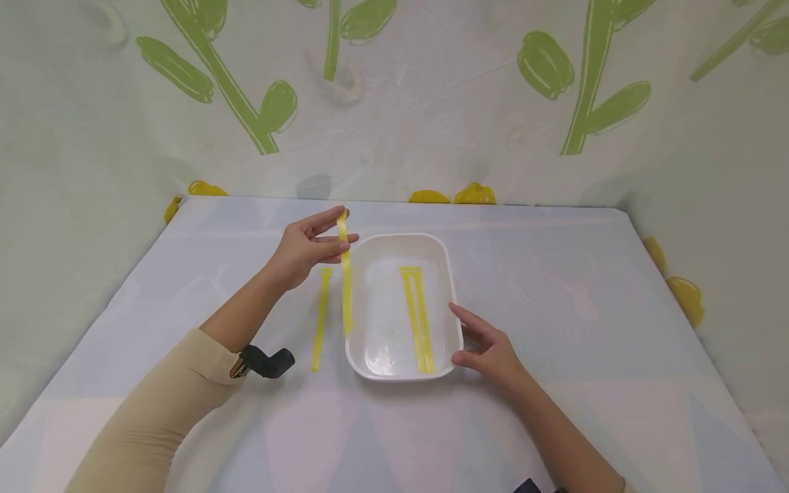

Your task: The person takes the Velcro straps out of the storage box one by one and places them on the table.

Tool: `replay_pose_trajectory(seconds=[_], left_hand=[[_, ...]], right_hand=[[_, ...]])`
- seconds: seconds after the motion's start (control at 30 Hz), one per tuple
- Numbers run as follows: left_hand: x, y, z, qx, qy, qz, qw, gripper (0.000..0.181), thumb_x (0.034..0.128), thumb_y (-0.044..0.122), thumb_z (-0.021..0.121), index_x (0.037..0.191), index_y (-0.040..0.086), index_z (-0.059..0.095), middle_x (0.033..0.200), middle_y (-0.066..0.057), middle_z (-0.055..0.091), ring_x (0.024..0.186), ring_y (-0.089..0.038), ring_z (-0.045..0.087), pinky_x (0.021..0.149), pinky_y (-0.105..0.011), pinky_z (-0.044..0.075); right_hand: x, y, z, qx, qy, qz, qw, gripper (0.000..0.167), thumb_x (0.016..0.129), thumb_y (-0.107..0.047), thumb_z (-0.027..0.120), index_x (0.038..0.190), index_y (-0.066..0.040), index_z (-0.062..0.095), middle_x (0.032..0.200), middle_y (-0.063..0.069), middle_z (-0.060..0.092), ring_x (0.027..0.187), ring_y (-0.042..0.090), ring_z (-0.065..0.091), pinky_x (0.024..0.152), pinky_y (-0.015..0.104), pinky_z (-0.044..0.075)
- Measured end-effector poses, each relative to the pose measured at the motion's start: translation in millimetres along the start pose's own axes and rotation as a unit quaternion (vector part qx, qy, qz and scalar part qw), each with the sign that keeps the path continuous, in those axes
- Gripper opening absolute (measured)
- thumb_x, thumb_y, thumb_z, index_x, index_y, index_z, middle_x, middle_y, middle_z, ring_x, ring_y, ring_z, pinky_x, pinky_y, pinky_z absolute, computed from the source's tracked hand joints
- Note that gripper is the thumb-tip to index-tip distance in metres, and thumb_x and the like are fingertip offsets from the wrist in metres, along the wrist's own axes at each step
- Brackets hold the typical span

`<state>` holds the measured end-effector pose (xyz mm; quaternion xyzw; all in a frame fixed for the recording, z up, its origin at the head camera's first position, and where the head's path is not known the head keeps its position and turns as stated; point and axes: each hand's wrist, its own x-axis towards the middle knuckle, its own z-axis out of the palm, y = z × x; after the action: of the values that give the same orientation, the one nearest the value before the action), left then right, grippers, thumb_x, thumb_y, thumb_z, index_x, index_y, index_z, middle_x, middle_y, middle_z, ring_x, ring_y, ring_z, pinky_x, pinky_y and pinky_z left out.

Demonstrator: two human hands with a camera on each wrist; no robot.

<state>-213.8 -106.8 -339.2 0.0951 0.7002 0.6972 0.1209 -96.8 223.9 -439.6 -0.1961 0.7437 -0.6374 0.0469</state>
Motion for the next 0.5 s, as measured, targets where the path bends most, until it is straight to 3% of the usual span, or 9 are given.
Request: replay_pose_trajectory(seconds=[0.23, 0.5], left_hand=[[-18.0, -9.5, -18.6, 0.023, 0.015, -0.016, 0.9995, 0.066, 0.0839, 0.007, 0.07, 0.143, 0.015, 0.042, 0.146, 0.002, 0.043, 0.113, -0.016, 0.061, 0.081, -0.029, 0.055], [-34.7, -10.0, -42.1, 0.068, 0.021, -0.007, 0.9975, 0.065, 0.0857, 0.006, 0.068, 0.144, 0.012, 0.04, 0.149, -0.004, 0.04, 0.113, -0.014, 0.06, 0.078, -0.025, 0.055]], right_hand=[[-0.2, 0.0, -0.6, 0.001, 0.002, 0.0, 1.0, 0.069, 0.081, -0.012, 0.074, 0.143, -0.01, 0.042, 0.139, -0.018, 0.047, 0.118, -0.004, 0.051, 0.086, 0.018, 0.049], [0.4, 1.6, -0.8, 0.011, -0.004, -0.01, 0.9999, 0.07, 0.081, -0.014, 0.074, 0.142, -0.004, 0.041, 0.138, -0.018, 0.048, 0.118, -0.002, 0.051, 0.087, 0.019, 0.049]])
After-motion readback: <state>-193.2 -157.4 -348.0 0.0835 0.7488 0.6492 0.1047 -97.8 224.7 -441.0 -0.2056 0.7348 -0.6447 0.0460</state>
